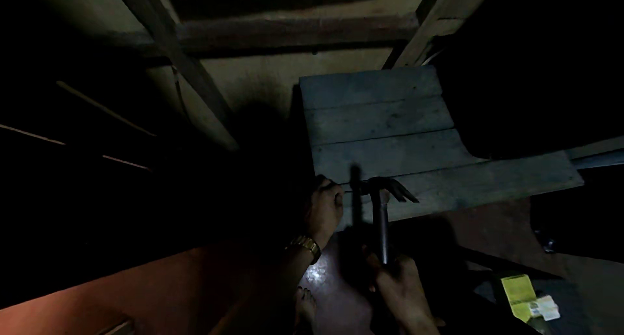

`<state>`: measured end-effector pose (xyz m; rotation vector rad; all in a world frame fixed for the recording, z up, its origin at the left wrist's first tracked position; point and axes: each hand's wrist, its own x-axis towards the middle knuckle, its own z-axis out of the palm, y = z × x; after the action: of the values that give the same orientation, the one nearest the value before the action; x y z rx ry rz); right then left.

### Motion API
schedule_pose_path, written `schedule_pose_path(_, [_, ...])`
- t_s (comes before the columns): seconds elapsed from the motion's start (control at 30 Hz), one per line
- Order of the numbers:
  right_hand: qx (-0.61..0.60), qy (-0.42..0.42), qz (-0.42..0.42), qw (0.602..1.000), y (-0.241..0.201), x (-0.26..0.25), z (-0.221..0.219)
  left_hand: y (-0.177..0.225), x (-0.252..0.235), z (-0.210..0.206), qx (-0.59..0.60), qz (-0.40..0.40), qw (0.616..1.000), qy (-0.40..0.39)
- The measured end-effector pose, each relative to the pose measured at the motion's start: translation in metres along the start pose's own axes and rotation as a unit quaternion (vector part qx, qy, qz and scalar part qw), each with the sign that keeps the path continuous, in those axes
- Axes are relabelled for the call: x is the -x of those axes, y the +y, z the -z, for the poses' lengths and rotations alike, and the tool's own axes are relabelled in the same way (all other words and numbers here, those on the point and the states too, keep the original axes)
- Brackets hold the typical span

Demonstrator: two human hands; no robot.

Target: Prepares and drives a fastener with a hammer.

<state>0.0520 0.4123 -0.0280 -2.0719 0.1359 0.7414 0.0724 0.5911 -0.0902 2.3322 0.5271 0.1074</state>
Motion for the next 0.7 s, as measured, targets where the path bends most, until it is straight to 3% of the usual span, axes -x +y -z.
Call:
schedule_pose_path(0.4, [0.069, -0.009, -0.002, 0.998, 0.012, -0.012, -0.001, -0.002, 0.001, 0.008, 0.021, -0.023, 0.999, 0.005])
schedule_pose_path(0.7, [0.095, 0.026, 0.057, 0.994, -0.002, 0.004, -0.005, -0.002, 0.003, 0.013, 0.021, -0.022, 1.000, -0.006])
